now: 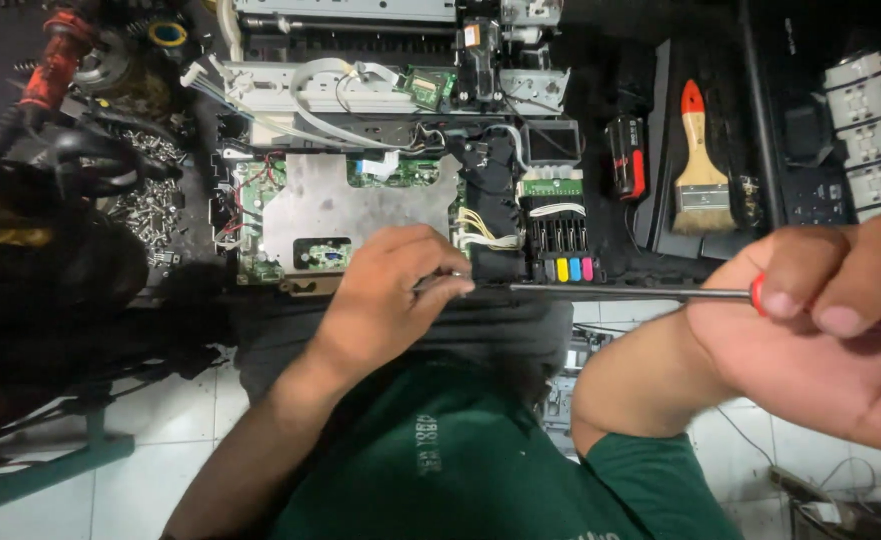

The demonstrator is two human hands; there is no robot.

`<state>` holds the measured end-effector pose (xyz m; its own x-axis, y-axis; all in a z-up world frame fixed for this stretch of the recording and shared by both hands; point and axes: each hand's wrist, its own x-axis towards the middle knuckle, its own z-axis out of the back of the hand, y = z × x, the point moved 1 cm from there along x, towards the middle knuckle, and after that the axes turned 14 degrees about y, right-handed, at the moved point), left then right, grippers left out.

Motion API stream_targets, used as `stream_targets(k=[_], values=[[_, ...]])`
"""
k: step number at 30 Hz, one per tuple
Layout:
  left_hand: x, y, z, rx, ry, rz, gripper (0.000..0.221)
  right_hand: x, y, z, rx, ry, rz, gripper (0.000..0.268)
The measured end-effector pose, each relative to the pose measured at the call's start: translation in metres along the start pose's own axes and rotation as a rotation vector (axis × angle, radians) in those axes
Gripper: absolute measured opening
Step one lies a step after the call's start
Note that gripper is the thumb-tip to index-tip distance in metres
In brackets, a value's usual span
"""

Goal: A person uses a screwdriver to remove screws from a metal plate inside a printer on a repair bench.

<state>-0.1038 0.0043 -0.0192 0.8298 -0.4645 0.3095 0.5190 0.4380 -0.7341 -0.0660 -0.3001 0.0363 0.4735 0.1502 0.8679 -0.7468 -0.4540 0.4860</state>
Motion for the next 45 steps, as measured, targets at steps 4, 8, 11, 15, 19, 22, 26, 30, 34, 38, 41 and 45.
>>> stream_targets(k=[4, 8, 11, 15, 19, 22, 26, 30, 34, 38, 41, 45], values=[[0.001, 0.017, -0.016, 0.111, -0.004, 0.018, 0.023, 0.020, -0.013, -0.018, 0.024, 0.043, 0.049, 0.034], [0.004, 0.021, -0.021, 0.192, -0.063, -0.053, 0.035, 0.040, -0.021, -0.043, 0.078, 0.062, 0.051, 0.025], [0.003, 0.021, -0.021, 0.187, -0.063, -0.037, 0.042, 0.040, -0.024, -0.044, 0.125, 0.126, 0.010, 0.033], [0.002, 0.023, -0.022, 0.160, -0.067, -0.029, 0.047, 0.045, -0.026, -0.059, 0.014, 0.024, 0.020, 0.028], [0.000, 0.025, -0.023, 0.142, -0.086, -0.030, 0.052, 0.046, -0.027, -0.061, 0.032, 0.073, 0.023, 0.030], [0.000, 0.026, -0.022, 0.142, -0.099, -0.033, 0.050, 0.046, -0.027, -0.064, 0.031, 0.123, 0.004, 0.032], [-0.001, 0.026, -0.022, 0.145, -0.103, -0.031, 0.048, 0.048, -0.026, -0.069, -0.022, 0.125, -0.010, 0.030], [0.000, 0.028, -0.023, 0.171, -0.118, -0.048, 0.049, 0.048, -0.028, -0.073, 0.002, 0.153, 0.006, 0.030], [0.001, 0.027, -0.024, 0.221, -0.149, -0.092, 0.046, 0.058, -0.031, -0.085, 0.003, 0.200, 0.053, 0.026], [0.002, 0.028, -0.027, 0.286, -0.208, -0.106, 0.042, 0.070, -0.026, -0.108, -0.004, 0.253, -0.045, 0.031], [0.005, 0.022, -0.019, 0.316, -0.249, -0.169, 0.045, 0.071, -0.026, -0.105, -0.032, 0.263, -0.050, 0.033], [0.003, 0.020, -0.020, 0.359, -0.234, -0.129, 0.044, 0.068, -0.028, -0.093, -0.033, 0.270, -0.043, 0.031]])
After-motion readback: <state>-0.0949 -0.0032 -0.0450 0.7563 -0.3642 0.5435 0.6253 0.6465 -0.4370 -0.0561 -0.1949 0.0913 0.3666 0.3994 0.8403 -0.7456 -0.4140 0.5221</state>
